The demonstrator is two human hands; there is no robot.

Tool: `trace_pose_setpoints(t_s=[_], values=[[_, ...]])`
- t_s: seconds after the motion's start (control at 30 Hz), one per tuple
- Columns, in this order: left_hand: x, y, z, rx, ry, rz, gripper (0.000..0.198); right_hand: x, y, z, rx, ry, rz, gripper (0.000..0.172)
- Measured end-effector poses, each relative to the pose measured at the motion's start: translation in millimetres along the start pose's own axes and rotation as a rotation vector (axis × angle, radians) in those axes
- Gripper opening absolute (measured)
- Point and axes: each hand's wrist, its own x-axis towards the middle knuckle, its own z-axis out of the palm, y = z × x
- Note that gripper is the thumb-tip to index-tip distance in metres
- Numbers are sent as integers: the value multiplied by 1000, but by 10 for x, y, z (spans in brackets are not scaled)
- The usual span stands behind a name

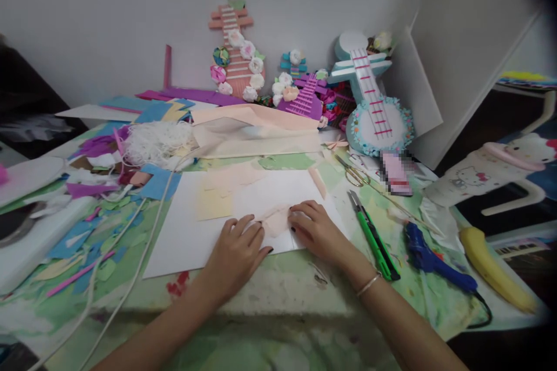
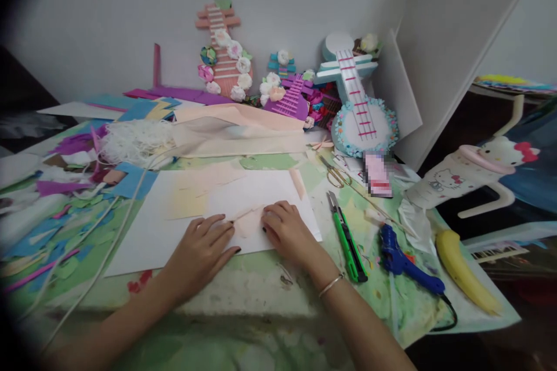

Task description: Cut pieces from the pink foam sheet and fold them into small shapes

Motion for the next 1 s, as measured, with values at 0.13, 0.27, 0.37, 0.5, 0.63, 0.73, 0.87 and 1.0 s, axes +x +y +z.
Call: trace_pose_setpoints(t_s=[0.13,0.27,0.37,0.5,0.63,0.73,0.87,1.0], values=[[-16,-60,-10,-38,53,35,15,-50,-121,13,64,38,-5,11],[-6,-57,-23,-63,6,150,18,-89,-173,77,132,40,18,11],[23,-75,-55,-38,-69,214,21,-114,-170,101,190,57,16,12],[57,-135,-63,-5,-89,307,20,-128,-151,97,227,58,0,13],[93,-208,-12,-99,-112,282,24,-118,-146,99,233,108,-22,20],[142,-256,11,-238,-124,170,26,-97,-152,118,222,157,-28,21],[183,-314,-1,-425,-155,59,25,-71,-158,156,186,191,-19,14],[148,-368,-4,-577,-207,4,10,-62,-155,174,246,206,21,14]])
